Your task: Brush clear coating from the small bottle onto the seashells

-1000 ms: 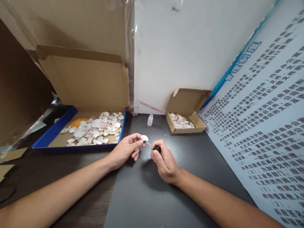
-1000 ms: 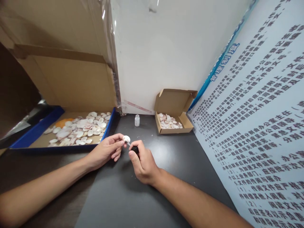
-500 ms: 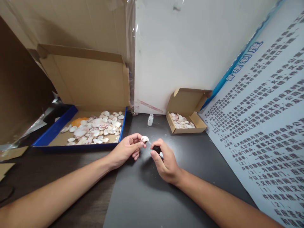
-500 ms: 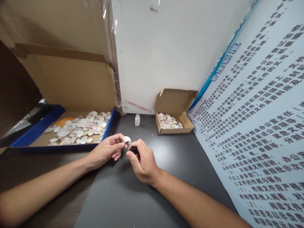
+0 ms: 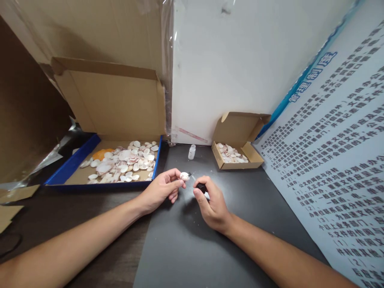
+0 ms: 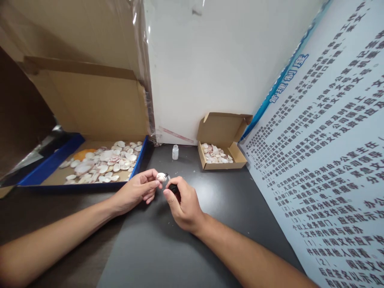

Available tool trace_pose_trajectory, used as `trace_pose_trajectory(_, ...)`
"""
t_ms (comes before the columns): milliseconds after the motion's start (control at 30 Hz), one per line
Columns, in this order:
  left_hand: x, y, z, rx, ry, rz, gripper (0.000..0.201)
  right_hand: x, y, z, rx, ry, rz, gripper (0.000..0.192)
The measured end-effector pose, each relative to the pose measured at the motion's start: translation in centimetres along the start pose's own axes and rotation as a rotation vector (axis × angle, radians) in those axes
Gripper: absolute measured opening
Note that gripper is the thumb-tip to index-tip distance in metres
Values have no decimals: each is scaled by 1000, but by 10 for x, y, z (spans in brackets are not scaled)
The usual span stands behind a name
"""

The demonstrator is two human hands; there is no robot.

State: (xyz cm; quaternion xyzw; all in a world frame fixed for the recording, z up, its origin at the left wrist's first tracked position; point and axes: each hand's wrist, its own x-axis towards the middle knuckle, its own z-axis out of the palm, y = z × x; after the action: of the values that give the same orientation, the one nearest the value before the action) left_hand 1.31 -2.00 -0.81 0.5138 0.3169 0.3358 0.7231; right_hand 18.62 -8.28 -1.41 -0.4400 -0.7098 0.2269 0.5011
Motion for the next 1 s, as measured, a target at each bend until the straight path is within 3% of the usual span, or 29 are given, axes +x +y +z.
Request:
trace_pose_trajectory(200,1,-1,-1,12,-18,7,30,-4,2,0,46,-117,-95,13)
trace_pose_trajectory(400,0,-2,-2,29,-24,7,28,-3,4,2,29,4,91,14)
trace_pose_trajectory(600,1,-5,-4,99,-57,31,30,-5,1,1,41,-123,-58,14)
trace_pose_trajectory(800,1,-5,-3,106,-53,28,30,-3,1,1,26,-32,48,11)
trace_pose_trajectory(1000,0,-4,-3,134,-75,45,30,-3,1,1,73,-88,-1,11)
